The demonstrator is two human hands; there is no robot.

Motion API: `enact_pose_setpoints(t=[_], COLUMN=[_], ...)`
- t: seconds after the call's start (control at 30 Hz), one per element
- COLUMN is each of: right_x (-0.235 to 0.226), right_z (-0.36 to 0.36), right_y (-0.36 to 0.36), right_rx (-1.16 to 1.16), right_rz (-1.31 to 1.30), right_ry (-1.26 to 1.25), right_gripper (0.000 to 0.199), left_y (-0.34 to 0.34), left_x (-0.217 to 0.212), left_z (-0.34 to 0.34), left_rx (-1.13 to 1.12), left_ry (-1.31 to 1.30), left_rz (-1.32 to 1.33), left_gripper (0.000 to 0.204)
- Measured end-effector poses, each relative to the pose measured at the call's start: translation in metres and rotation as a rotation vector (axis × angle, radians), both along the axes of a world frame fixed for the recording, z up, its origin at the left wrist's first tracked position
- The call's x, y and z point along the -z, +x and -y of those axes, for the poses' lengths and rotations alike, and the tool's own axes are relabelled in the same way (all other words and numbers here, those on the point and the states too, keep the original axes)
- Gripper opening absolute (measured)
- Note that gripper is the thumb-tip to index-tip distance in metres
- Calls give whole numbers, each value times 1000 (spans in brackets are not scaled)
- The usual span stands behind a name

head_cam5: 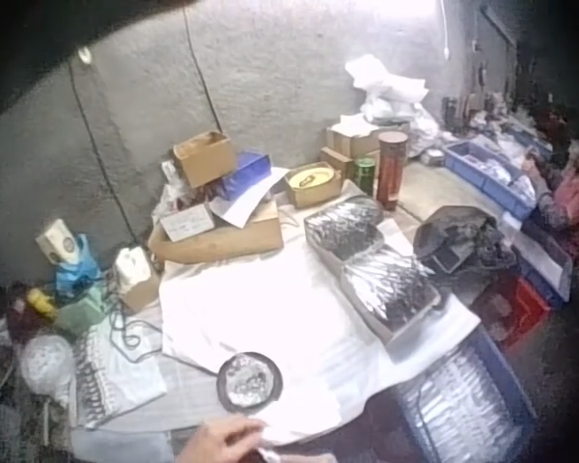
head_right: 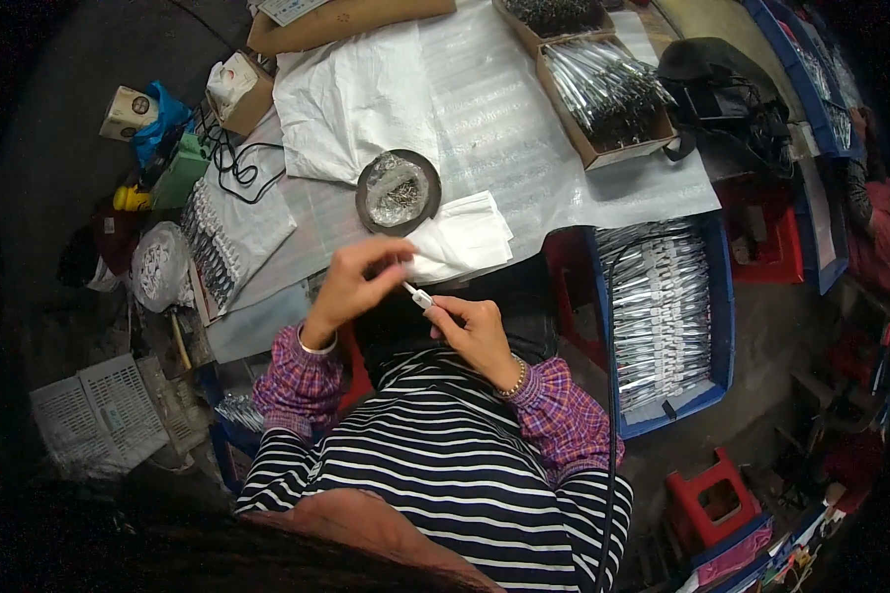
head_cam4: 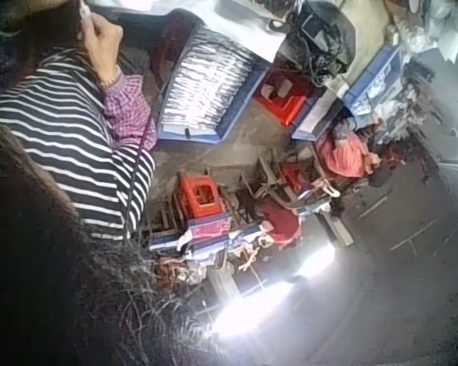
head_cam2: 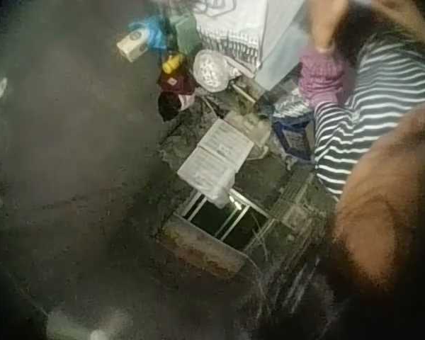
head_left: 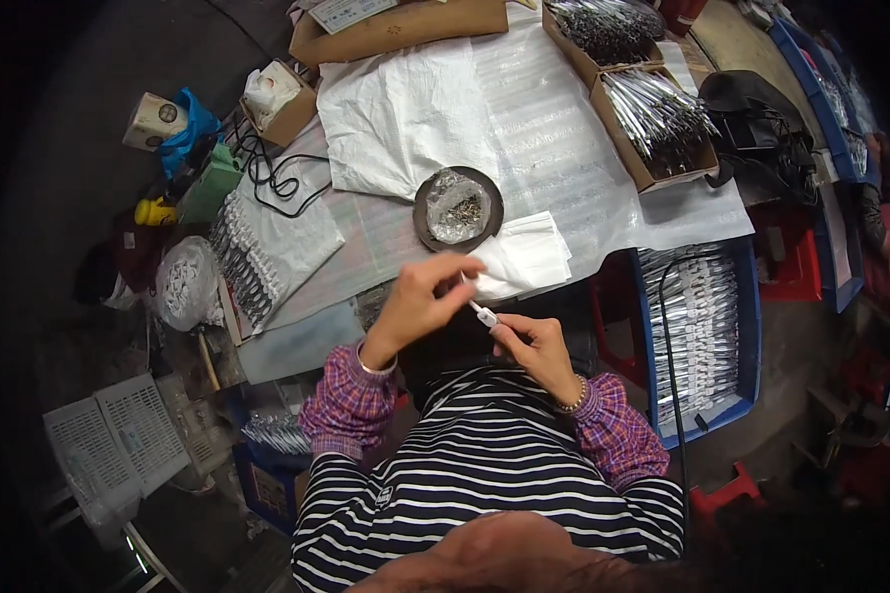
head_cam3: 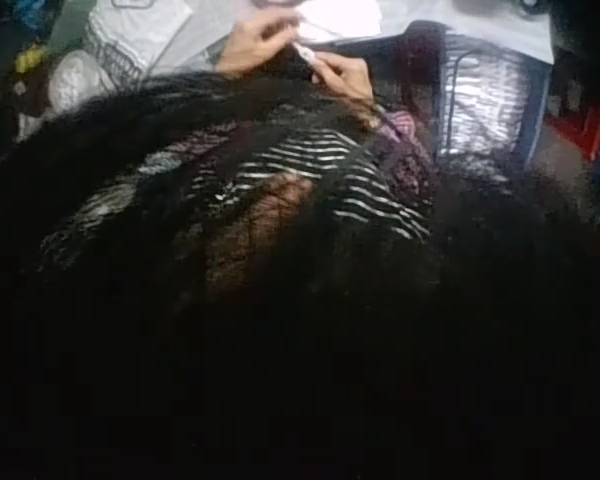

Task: Applying adhesive to small metal components and assembling them into trays in a manufacturing setting.

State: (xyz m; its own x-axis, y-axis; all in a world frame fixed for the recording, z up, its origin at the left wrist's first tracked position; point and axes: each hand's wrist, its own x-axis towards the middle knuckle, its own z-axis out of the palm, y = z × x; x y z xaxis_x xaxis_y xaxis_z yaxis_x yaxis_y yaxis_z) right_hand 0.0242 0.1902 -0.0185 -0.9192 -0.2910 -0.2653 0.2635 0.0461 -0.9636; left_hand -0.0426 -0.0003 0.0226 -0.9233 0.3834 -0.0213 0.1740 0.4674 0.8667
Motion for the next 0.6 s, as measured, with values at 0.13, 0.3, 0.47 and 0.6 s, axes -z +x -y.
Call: enact_pose_setpoints(t=[0.13,0.3,0.47,0.6], right_x=[-1,3,3,6], right_z=[1,-1,-5,-3], right_y=[2,6,4,4], right_rx=[16,35,-15,11], right_rz=[-7,-17,14,-27], right_ry=[-8,-15,-4,0], right_gripper=[19,19,19,20], left_y=[-50,-61,-64,-65], left_x=[9,22,24,27], left_z=[-4,-9,-7,-4], left_rx=[-65,-50,-76,-87], left_ry=[-275,-466,-433,-364], left_rz=[-478,-514,-457,-463], left_gripper=[18,16,12,10])
